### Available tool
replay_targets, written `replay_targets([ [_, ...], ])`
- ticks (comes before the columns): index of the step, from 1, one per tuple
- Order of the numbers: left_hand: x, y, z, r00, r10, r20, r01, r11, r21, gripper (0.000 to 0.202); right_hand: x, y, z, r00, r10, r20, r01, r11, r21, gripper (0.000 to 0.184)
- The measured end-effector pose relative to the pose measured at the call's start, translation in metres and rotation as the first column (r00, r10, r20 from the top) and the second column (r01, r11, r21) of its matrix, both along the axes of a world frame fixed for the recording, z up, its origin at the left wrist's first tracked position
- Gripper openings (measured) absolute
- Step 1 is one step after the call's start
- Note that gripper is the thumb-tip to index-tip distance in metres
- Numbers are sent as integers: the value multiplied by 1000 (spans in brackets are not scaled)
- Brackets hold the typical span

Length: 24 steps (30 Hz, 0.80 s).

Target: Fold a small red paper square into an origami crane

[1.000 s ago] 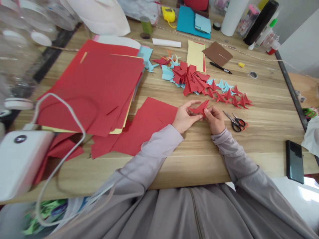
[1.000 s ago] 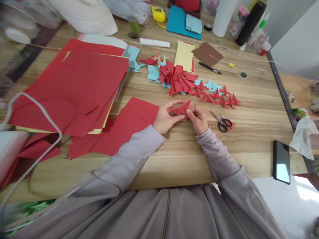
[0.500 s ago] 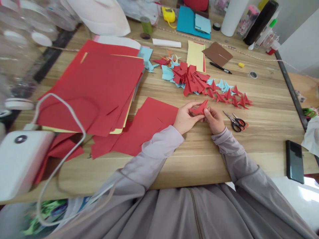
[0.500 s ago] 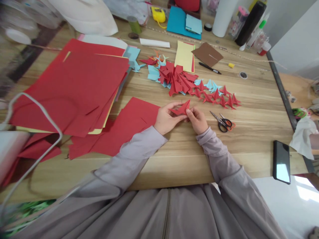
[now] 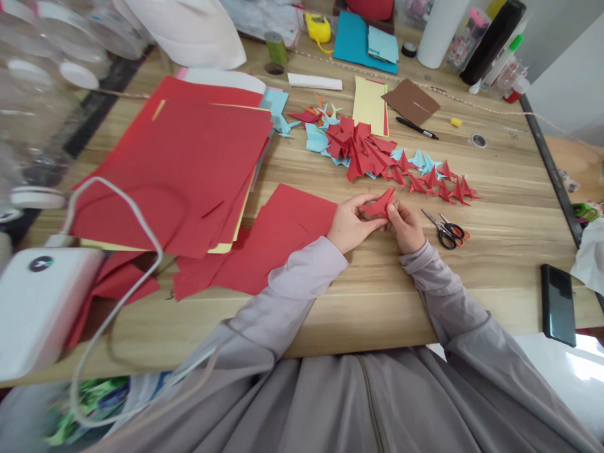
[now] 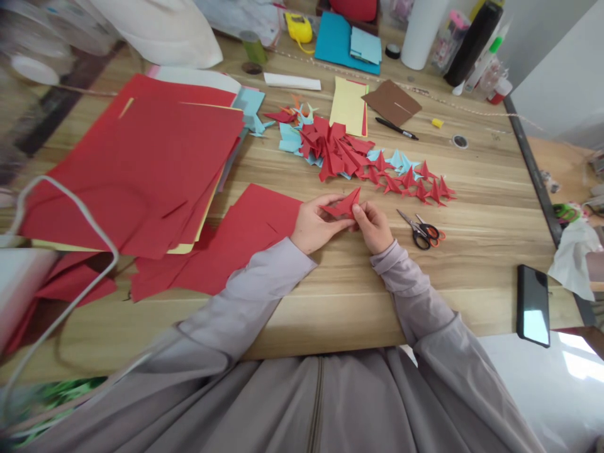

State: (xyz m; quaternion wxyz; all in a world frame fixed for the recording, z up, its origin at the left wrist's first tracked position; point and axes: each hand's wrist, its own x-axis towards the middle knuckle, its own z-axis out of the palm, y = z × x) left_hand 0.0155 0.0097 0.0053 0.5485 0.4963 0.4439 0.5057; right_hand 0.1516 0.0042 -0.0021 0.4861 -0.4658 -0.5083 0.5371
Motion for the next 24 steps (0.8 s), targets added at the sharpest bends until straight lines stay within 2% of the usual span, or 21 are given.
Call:
replay_targets([
  [5, -4, 0, 3, 996, -92, 10, 93, 994, -53, 42, 0, -2, 5, 998, -8, 70, 7, 1000, 26, 49],
  [11, -5, 0, 5, 985, -149, 81, 154, 986, -58, 42, 4, 0, -2, 996, 72, -48, -74, 996, -53, 48],
  [15, -2, -1, 3, 987, -128, 92, 134, 989, -62, 43, 3, 2, -5, 997, 23, -77, -28, 998, -61, 49],
  [19, -2, 0, 0, 996, -17, 90, 23, 998, -66, 46, 3, 1, -5, 997, 15, -77, -20, 998, -68, 46],
  [24, -3, 3, -3, 984, 28, 177, -5, 992, -128, 50, 0, 2, 1, 991, -9, -130, -8, 992, -127, 49],
])
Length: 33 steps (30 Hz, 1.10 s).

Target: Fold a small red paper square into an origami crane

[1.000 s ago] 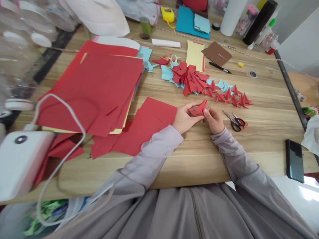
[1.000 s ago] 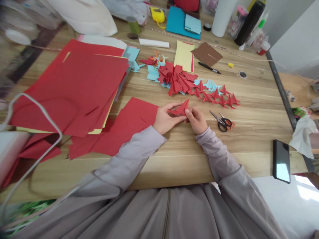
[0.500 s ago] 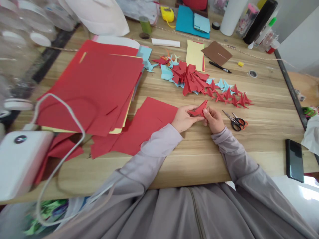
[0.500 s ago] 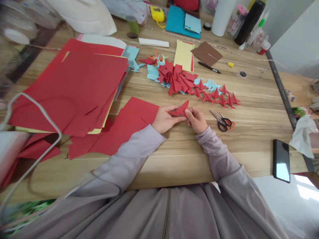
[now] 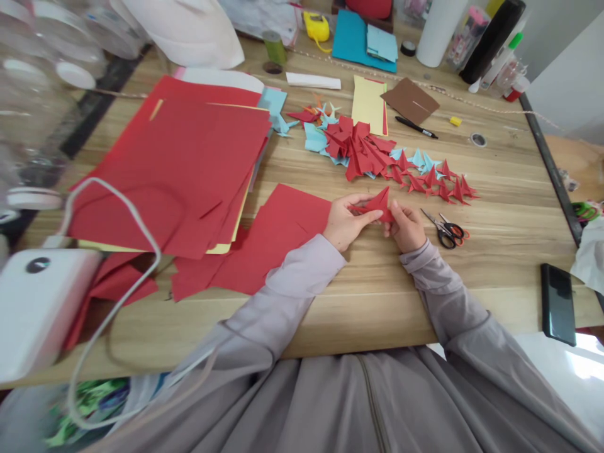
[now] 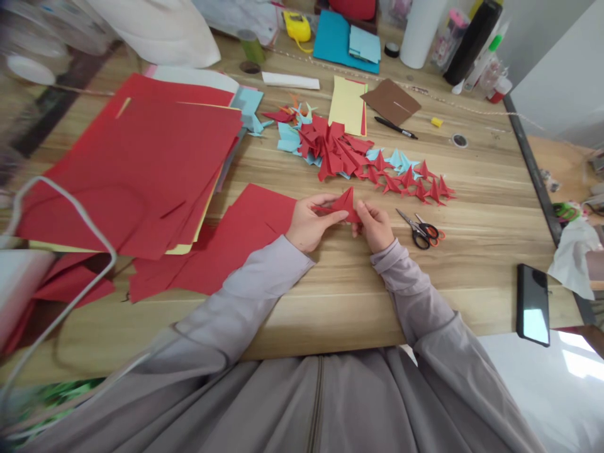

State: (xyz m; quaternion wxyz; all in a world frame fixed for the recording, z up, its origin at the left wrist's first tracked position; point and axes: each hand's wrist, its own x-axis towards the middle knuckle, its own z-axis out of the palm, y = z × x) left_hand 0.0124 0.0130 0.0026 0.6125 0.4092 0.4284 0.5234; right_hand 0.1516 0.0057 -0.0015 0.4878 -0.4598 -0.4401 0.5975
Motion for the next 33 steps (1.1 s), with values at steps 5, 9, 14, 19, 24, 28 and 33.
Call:
replay_targets([
  [5, 0, 4, -1, 993, 96, 65, -95, 995, -24, 45, -3, -1, 8, 994, -37, -103, 33, 999, -37, 50],
  [9, 0, 4, 0, 991, 97, 92, -93, 995, -43, 42, -2, -3, 5, 999, -24, -43, 26, 999, 47, 38],
  [14, 0, 2, 3, 983, 72, 166, -57, 994, -93, 38, -1, -5, 5, 998, -15, -59, 16, 1000, 6, 39],
  [19, -2, 4, 4, 984, 62, 166, -44, 993, -110, 37, -1, -3, 8, 988, -59, -140, 52, 997, -50, 47],
  [24, -2, 5, -1, 994, 93, 61, -91, 995, -45, 47, -1, -1, 4, 988, -144, -63, 147, 989, 36, 44],
  [28, -1, 5, -5, 997, 82, -12, -82, 995, 56, 62, 0, -2, 1, 987, -158, -23, 159, 982, 104, 37],
  [33, -3, 5, -6, 996, 63, -56, -58, 995, 85, 52, 1, -2, 1, 988, -156, 10, 153, 978, 143, 34],
])
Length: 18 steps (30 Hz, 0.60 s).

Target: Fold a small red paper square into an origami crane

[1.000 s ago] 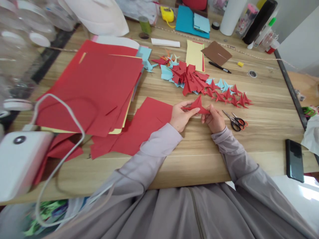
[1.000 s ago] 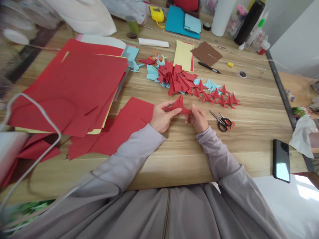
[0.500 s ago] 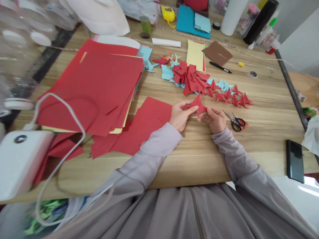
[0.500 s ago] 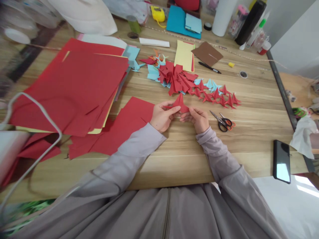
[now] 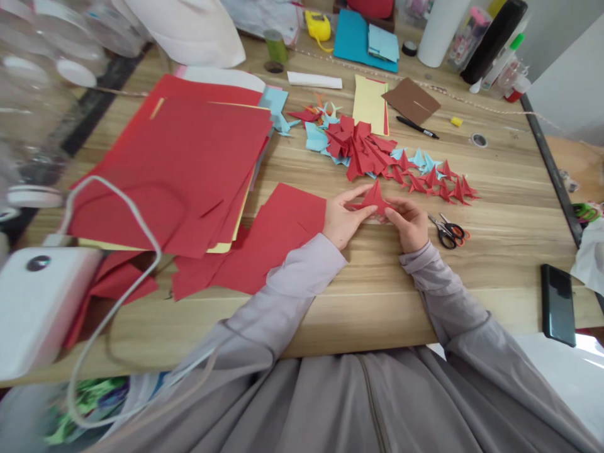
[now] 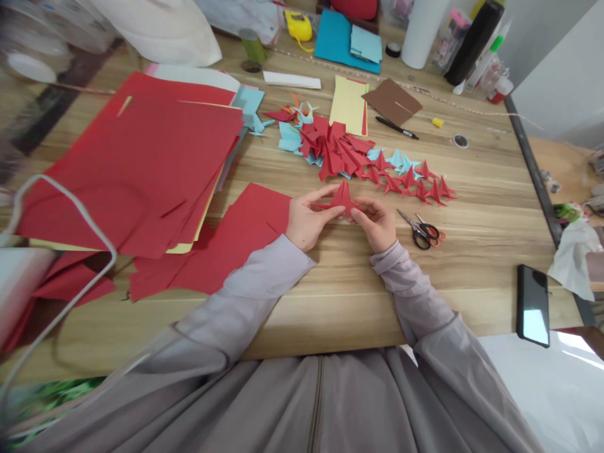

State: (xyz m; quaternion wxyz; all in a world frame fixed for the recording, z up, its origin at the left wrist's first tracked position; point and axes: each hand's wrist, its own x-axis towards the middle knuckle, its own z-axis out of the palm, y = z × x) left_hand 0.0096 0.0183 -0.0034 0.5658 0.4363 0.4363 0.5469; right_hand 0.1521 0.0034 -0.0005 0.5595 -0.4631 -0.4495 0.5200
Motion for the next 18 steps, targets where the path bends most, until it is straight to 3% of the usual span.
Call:
replay_targets([
  [8, -2, 1, -2, 992, 2, -123, 12, 994, 112, 27, 1, 1, -2, 996, -33, 80, 29, 998, 47, 31],
  [11, -2, 0, -1, 994, -26, -110, 31, 999, 44, 24, 2, 2, -2, 995, -34, 99, 27, 997, 69, 31],
  [15, -1, 0, 1, 991, -123, 51, 128, 985, -118, 34, 4, 3, -4, 994, -18, 107, 9, 996, 83, 29],
  [18, -2, 0, 3, 986, -124, 110, 139, 981, -137, 35, 4, 3, -4, 994, 1, 111, -10, 997, 80, 27],
])
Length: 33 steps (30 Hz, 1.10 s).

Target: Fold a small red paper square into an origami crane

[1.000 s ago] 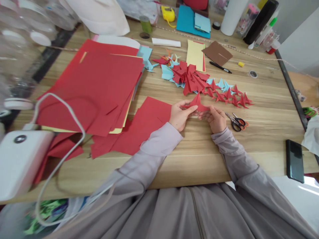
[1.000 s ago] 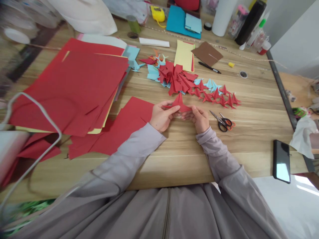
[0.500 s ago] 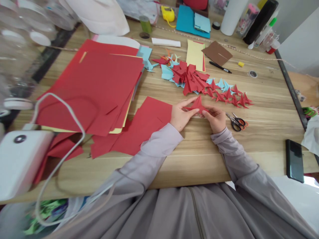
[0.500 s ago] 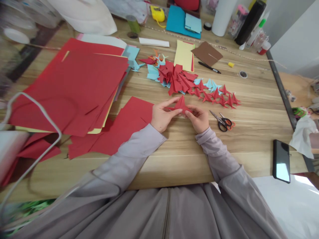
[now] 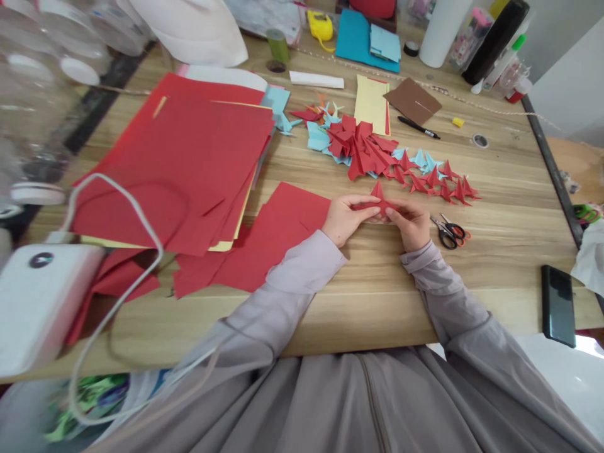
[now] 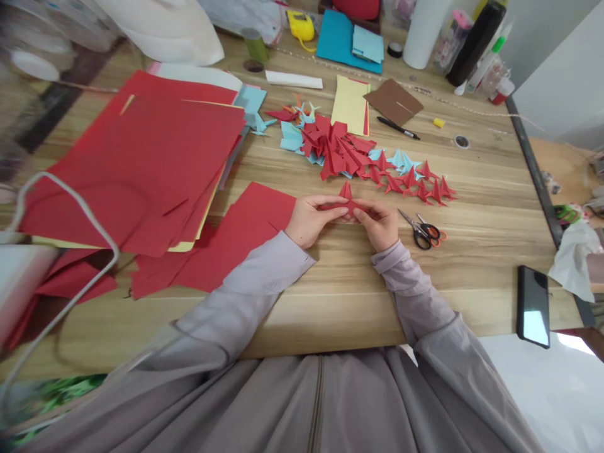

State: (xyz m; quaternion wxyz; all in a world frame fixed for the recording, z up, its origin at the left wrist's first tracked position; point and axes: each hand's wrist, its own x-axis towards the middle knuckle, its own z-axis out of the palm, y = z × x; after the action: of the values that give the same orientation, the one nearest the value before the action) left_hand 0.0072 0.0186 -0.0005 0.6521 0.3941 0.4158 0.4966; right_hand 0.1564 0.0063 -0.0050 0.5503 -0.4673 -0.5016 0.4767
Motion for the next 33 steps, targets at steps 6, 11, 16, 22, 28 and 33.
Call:
replay_targets([
  [6, -2, 0, 6, 1000, -26, 9, 26, 999, -43, 33, -1, 0, 2, 997, 32, -74, -33, 999, -20, 25],
  [11, -3, 0, 9, 999, -27, 27, 29, 998, -55, 28, -1, 0, 1, 991, 32, -132, -43, 996, -79, 21],
  [16, -4, 2, 10, 997, -25, 67, 31, 996, -85, 22, -1, -1, 3, 966, 21, -256, -71, 980, -188, 14],
  [22, -6, 4, 12, 988, 26, 149, -8, 993, -120, 20, 4, 1, 7, 946, -5, -323, -66, 976, -210, 14],
  [28, -6, 4, 12, 987, 45, 153, -27, 992, -121, 21, 4, 0, 7, 948, 33, -316, -95, 979, -183, 18],
  [33, -5, 2, 11, 995, -14, 103, 24, 994, -102, 23, 1, -1, 3, 964, 71, -255, -115, 980, -162, 23],
])
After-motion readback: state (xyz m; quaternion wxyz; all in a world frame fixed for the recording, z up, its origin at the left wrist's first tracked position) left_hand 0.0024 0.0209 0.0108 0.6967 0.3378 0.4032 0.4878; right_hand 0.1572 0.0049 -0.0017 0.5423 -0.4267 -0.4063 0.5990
